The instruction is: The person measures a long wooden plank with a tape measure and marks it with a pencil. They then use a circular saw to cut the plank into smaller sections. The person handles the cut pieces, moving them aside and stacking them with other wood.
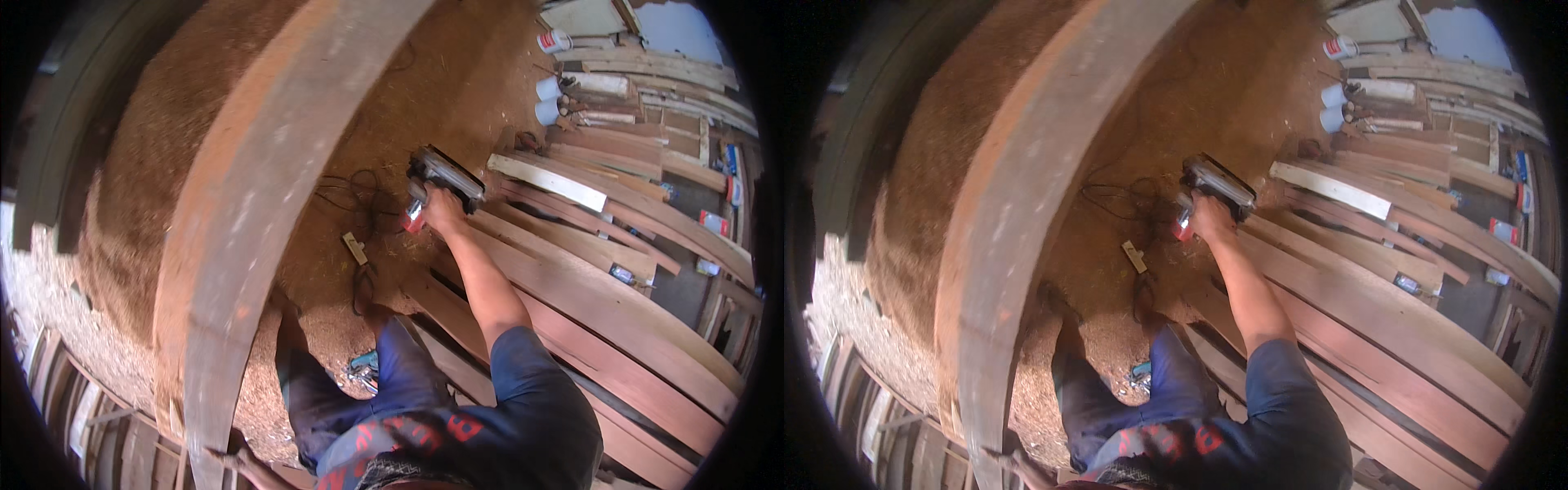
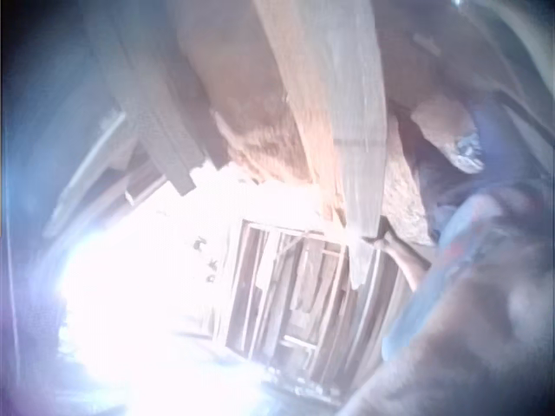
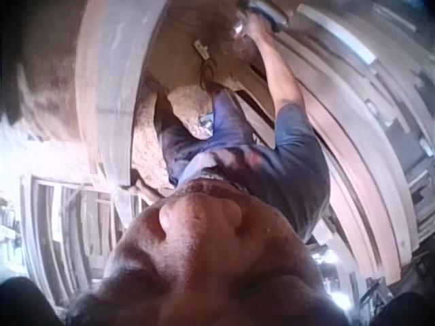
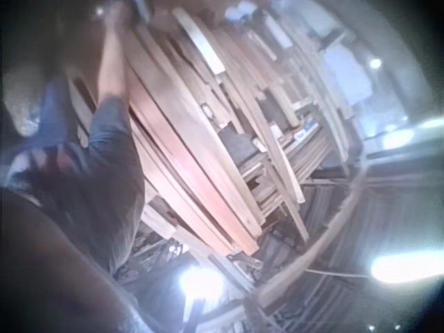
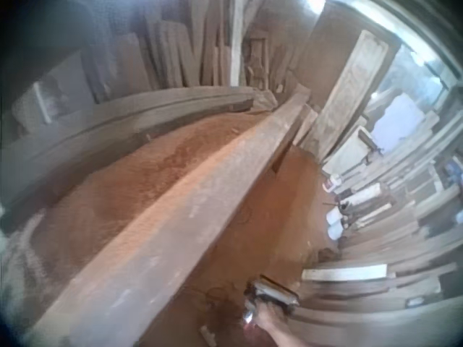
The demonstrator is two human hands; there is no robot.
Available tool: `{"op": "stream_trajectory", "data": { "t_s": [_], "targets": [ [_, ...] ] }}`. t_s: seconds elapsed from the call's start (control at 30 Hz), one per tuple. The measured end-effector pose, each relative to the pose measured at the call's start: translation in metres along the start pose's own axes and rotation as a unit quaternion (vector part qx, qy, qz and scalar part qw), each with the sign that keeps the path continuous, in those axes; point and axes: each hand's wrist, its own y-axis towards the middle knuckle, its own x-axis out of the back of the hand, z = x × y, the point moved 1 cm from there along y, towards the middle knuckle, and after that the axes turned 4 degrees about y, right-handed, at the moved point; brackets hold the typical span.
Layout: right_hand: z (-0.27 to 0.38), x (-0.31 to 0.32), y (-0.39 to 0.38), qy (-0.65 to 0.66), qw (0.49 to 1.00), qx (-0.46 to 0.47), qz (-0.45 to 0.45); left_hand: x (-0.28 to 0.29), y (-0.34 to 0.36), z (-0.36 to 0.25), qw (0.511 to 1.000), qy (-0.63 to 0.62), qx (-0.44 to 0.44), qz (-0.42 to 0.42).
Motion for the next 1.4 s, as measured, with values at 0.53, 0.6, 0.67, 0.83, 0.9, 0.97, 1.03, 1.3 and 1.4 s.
{"op": "stream_trajectory", "data": {
  "t_s": [0.53, 0.6, 0.67, 0.83, 0.9, 0.97, 1.03, 1.3, 1.4],
  "targets": [
    [-0.162, -0.285, 0.271, -0.190, 0.977, -0.073, 0.067, -0.052, 0.035, 0.041, 0.966, 0.208, -0.077, -0.136],
    [-0.144, -0.312, 0.265, -0.207, 0.973, -0.056, 0.089, -0.059, 0.026, 0.046, 0.963, 0.215, -0.080, -0.144],
    [-0.121, -0.340, 0.266, -0.107, 0.971, -0.146, 0.153, -0.066, 0.035, 0.044, 0.961, 0.226, -0.077, -0.140],
    [-0.131, -0.404, 0.259, -0.146, 0.974, -0.016, 0.171, -0.087, 0.057, 0.036, 0.960, 0.249, -0.050, -0.114],
    [-0.067, -0.358, 0.212, -0.291, 0.937, 0.141, 0.134, -0.053, 0.030, 0.033, 0.967, 0.218, -0.046, -0.126],
    [-0.054, -0.347, 0.173, -0.148, 0.967, 0.126, 0.162, -0.057, 0.031, 0.024, 0.971, 0.210, -0.026, -0.111],
    [-0.019, -0.322, 0.116, 0.093, 0.968, 0.063, 0.223, -0.044, 0.017, 0.010, 0.977, 0.189, -0.007, -0.098],
    [0.168, -0.142, -0.159, 0.600, 0.659, 0.087, 0.445, -0.011, -0.010, -0.023, 0.988, 0.084, 0.125, 0.043],
    [0.236, -0.087, -0.218, 0.667, 0.594, 0.138, 0.428, -0.026, -0.030, -0.006, 0.991, 0.056, 0.120, -0.007]
  ]
}}
